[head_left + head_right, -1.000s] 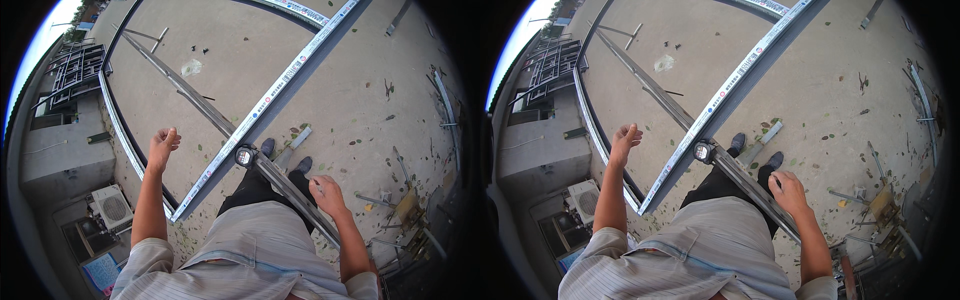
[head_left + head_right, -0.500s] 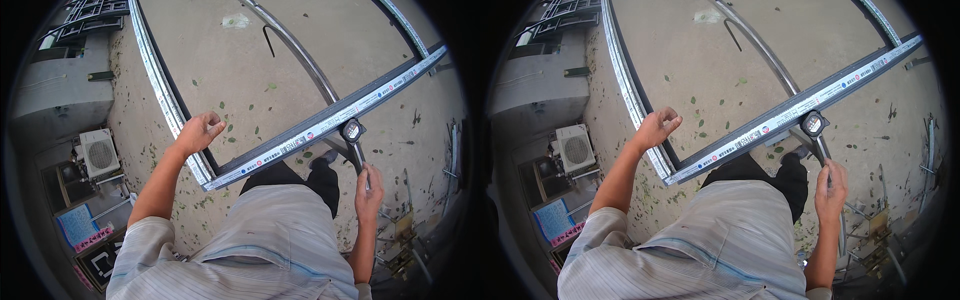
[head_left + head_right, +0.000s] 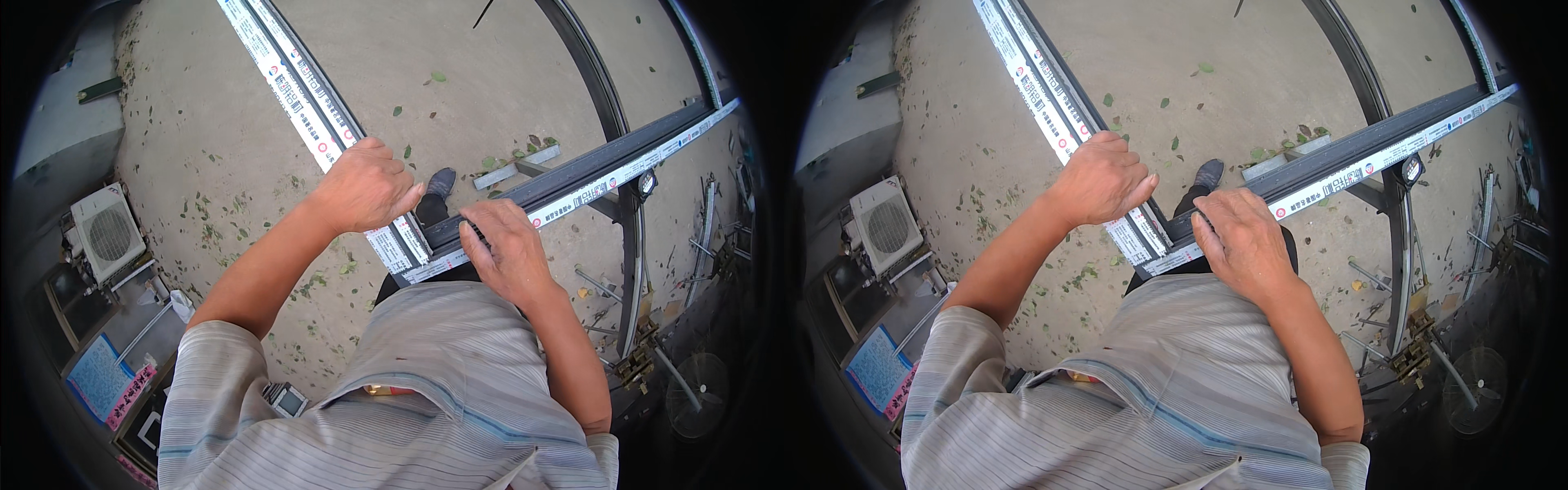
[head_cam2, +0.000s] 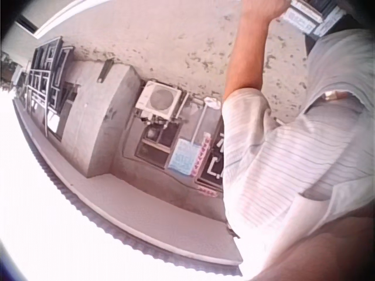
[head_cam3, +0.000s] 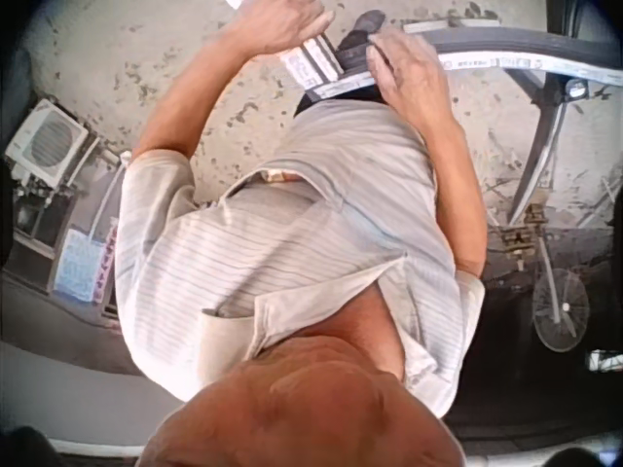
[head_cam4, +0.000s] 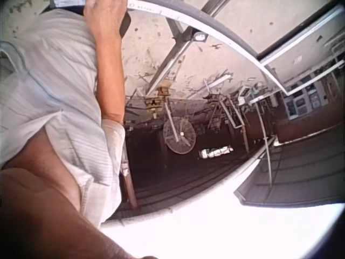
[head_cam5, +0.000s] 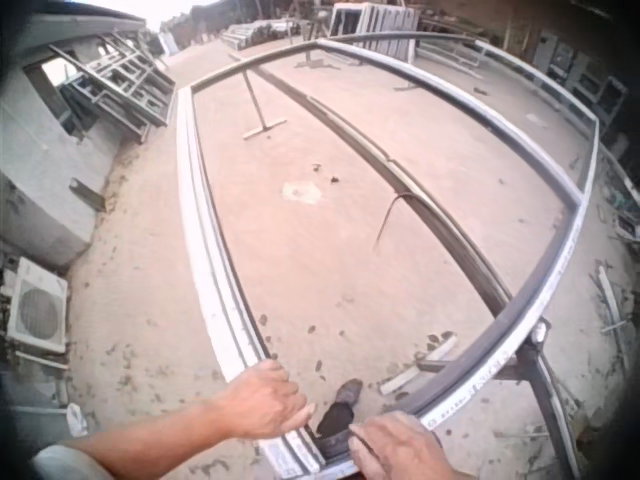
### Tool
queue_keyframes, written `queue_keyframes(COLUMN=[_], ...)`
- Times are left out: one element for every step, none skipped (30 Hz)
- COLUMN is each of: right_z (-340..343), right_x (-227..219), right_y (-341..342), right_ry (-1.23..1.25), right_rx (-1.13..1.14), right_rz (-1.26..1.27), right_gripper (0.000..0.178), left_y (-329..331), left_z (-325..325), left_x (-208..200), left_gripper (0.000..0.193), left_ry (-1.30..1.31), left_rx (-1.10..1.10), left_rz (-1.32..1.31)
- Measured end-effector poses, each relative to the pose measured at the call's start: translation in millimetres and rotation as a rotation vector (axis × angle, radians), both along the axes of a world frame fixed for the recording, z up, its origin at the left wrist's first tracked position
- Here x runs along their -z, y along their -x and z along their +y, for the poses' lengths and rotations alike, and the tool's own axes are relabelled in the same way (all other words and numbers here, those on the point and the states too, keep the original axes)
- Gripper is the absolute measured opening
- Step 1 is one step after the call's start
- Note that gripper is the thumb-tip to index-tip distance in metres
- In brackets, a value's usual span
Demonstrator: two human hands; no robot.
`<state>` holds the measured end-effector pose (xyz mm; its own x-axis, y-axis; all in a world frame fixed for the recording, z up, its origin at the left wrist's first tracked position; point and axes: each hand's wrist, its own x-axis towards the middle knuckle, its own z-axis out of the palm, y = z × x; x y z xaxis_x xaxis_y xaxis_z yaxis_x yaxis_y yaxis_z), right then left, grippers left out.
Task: The person assembles aluminum window frame profiles by hand, aligning and fitting multiple pieces into a rectangular frame on a workbench. The person repeatedly adjusts and repositions the profiles to ensure proper alignment and fit.
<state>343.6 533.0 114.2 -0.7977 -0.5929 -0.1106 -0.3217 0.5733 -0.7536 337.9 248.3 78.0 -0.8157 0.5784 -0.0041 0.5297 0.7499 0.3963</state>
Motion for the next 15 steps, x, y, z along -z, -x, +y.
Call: queue_keyframes(right_z=[-4,-7,-8,-9,-10,-11,-11,-11,-10,-9,-7,-5,-2,2,7], right_x=[3,4,5,6,11,9,7,4,2,-2,-4,-6,-7,-7,-5], right_y=[-7,-12,-14,-19,-27,-31,-37,-43,-48,-54,-61,-71,-81,-91,-101], right_ry=[-0.015,-0.038,-0.059,-0.080,-0.073,-0.072,-0.072,-0.072,-0.070,-0.069,-0.067,-0.073,-0.078,-0.084,-0.077], right_rx=[-0.002,-0.032,-0.068,-0.103,-0.085,-0.062,-0.039,-0.014,0.021,0.058,0.096,0.144,0.195,0.247,0.282], right_rz=[-0.027,-0.002,0.027,0.054,0.056,0.063,0.069,0.076,0.110,0.143,0.176,0.194,0.211,0.228,0.254], right_gripper=[0.025,0.025,0.024,0.024,0.023,0.022,0.022,0.022,0.021,0.021,0.021,0.022,0.023,0.024,0.024], left_y=[1,1,1,1,1,3,4,6,7,8,9,10,13,14,15], left_z=[-1,-1,-2,-2,-1,-2,-2,-1,-1,0,2,2,2,3,4], left_x=[0,1,4,7,9,9,7,6,4,2,1,2,2,2,0], left_gripper=[0.041,0.040,0.042,0.044,0.046,0.048,0.050,0.053,0.054,0.055,0.057,0.057,0.058,0.059,0.061], left_ry=[-0.001,-0.002,0.008,0.018,0.027,0.052,0.076,0.101,0.136,0.170,0.205,0.223,0.241,0.259,0.262], left_rx=[0.007,0.014,0.015,0.017,0.020,0.035,0.052,0.069,0.072,0.076,0.082,0.088,0.095,0.105,0.098], left_rz=[0.011,0.021,0.028,0.035,0.042,0.028,0.014,0.001,-0.028,-0.057,-0.086,-0.092,-0.098,-0.104,-0.111])
